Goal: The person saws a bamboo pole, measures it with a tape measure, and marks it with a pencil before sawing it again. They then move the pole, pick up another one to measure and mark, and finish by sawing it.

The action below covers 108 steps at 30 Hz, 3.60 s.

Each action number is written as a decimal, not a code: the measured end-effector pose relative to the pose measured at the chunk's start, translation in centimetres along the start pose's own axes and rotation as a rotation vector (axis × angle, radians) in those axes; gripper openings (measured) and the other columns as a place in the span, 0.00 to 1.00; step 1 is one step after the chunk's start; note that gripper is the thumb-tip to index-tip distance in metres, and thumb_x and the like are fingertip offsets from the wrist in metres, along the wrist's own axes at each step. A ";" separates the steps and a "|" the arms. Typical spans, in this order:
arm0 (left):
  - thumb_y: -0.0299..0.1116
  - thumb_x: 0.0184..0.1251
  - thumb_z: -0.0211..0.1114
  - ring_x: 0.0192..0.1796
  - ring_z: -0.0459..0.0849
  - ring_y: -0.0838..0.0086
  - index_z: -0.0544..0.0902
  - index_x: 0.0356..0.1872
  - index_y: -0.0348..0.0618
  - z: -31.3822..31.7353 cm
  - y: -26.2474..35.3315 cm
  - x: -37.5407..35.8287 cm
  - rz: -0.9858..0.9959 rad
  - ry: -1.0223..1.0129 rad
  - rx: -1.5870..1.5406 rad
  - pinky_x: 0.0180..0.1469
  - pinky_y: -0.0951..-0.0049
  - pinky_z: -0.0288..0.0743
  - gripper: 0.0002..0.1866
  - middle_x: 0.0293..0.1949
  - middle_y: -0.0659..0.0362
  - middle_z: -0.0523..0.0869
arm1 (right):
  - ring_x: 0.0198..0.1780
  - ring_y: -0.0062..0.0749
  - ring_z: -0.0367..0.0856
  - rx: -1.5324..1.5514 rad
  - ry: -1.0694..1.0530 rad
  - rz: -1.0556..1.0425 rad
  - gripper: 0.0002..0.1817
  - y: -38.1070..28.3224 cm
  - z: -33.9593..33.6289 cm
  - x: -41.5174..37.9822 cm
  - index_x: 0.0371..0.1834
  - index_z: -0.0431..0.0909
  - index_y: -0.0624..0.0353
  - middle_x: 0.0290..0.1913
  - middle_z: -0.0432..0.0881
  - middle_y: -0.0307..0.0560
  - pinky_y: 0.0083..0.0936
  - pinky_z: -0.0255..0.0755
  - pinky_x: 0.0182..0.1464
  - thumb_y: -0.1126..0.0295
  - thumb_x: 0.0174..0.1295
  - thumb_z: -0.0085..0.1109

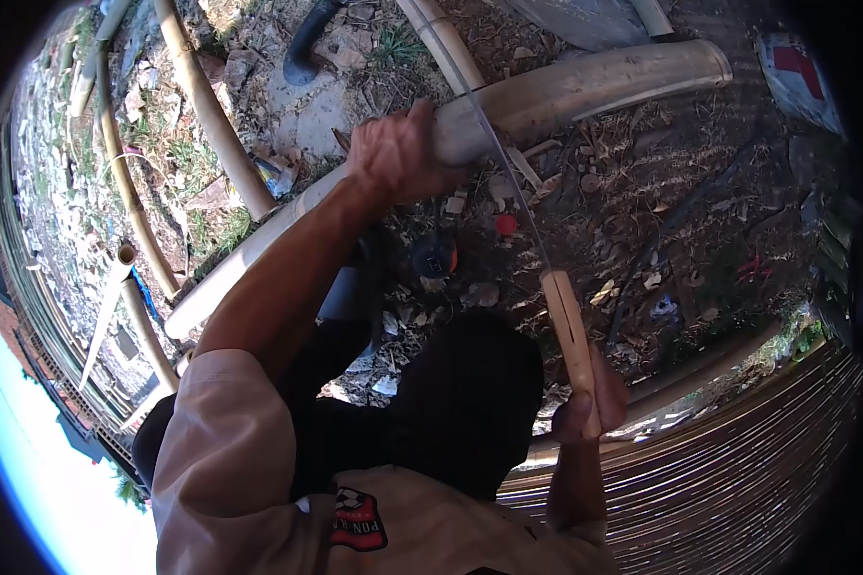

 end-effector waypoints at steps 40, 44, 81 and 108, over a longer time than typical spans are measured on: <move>0.61 0.49 0.77 0.56 0.91 0.55 0.77 0.65 0.47 0.9 0.5 -2.2 -0.123 0.008 0.016 0.72 0.51 0.70 0.43 0.53 0.49 0.90 | 0.29 0.28 0.83 0.219 0.046 0.199 0.33 1.9 1.5 5.2 0.61 0.83 0.79 0.32 0.88 0.53 0.25 0.75 0.32 0.53 0.73 0.55; 0.61 0.48 0.81 0.61 0.88 0.52 0.74 0.64 0.42 0.3 0.3 -1.3 0.019 0.078 0.058 0.71 0.47 0.71 0.47 0.58 0.46 0.87 | 0.35 0.32 0.87 0.186 0.348 0.031 0.37 1.0 -3.4 3.5 0.63 0.79 0.79 0.43 0.89 0.60 0.25 0.82 0.35 0.46 0.77 0.52; 0.44 0.49 0.86 0.63 0.83 0.48 0.65 0.76 0.44 0.0 -4.6 -6.1 0.052 0.126 0.060 0.65 0.45 0.74 0.53 0.62 0.44 0.79 | 0.54 0.60 0.87 -0.655 -0.874 -0.090 0.40 3.0 19.7 9.9 0.75 0.73 0.54 0.60 0.84 0.61 0.49 0.82 0.56 0.45 0.64 0.72; 0.49 0.48 0.86 0.59 0.87 0.45 0.72 0.69 0.45 0.0 -3.5 -5.1 0.109 0.153 -0.069 0.62 0.43 0.77 0.47 0.56 0.43 0.86 | 0.59 0.60 0.86 -0.670 -0.936 0.137 0.51 9.2 16.8 6.8 0.87 0.55 0.41 0.62 0.84 0.59 0.53 0.81 0.59 0.41 0.64 0.71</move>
Point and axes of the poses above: each hand's wrist, its own x-axis towards the middle knuckle, its own z-axis out of the palm, y = z × x, the point moved 9 cm from there along x, towards the middle knuckle
